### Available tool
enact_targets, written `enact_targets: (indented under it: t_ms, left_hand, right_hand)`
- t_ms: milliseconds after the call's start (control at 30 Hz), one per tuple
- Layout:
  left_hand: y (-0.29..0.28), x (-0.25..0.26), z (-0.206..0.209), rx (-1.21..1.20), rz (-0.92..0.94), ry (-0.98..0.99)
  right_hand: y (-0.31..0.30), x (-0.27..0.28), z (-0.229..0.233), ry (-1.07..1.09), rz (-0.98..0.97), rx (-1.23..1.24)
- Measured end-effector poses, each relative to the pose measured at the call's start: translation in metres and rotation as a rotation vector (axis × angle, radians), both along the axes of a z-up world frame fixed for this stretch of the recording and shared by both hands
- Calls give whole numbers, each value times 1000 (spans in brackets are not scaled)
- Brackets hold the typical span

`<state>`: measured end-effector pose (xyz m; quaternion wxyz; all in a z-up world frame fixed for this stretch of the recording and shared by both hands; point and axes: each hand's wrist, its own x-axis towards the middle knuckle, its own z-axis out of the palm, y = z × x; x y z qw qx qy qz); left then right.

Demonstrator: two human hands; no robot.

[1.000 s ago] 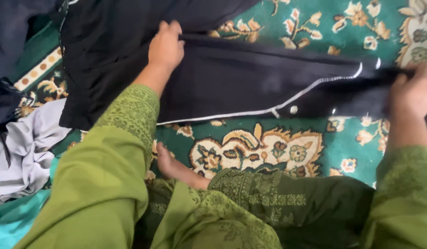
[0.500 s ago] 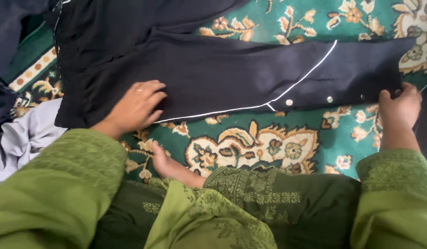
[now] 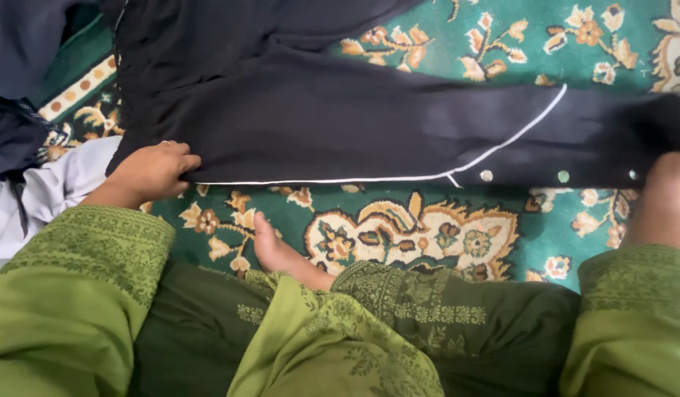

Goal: The person sits on a patterned carpet and folds several garments, including a black track pant and a dark t-shirt, then places them into an open suitcase. The person handles the clothes one at a time, smoothing and folding them neatly before packing.

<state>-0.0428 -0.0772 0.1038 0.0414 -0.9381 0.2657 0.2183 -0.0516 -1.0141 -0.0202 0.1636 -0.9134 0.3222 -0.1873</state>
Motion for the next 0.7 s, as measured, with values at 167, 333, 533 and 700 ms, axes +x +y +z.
enact_targets:
  t_ms: [167,333,533,700]
  left_hand:
    - [15,-3,-7,43,108,197]
    - [17,-3,-9,27,138,264]
    - [-1,6,-7,-138,459,311]
    - [-16,16,-15,-221,430,284]
  right_hand:
    - [8,-6,2,422,115,-243]
    - [23,21,-1,678,124,-630]
    - [13,21,8,573,69,-383]
    - [8,15,14,510,40,-291]
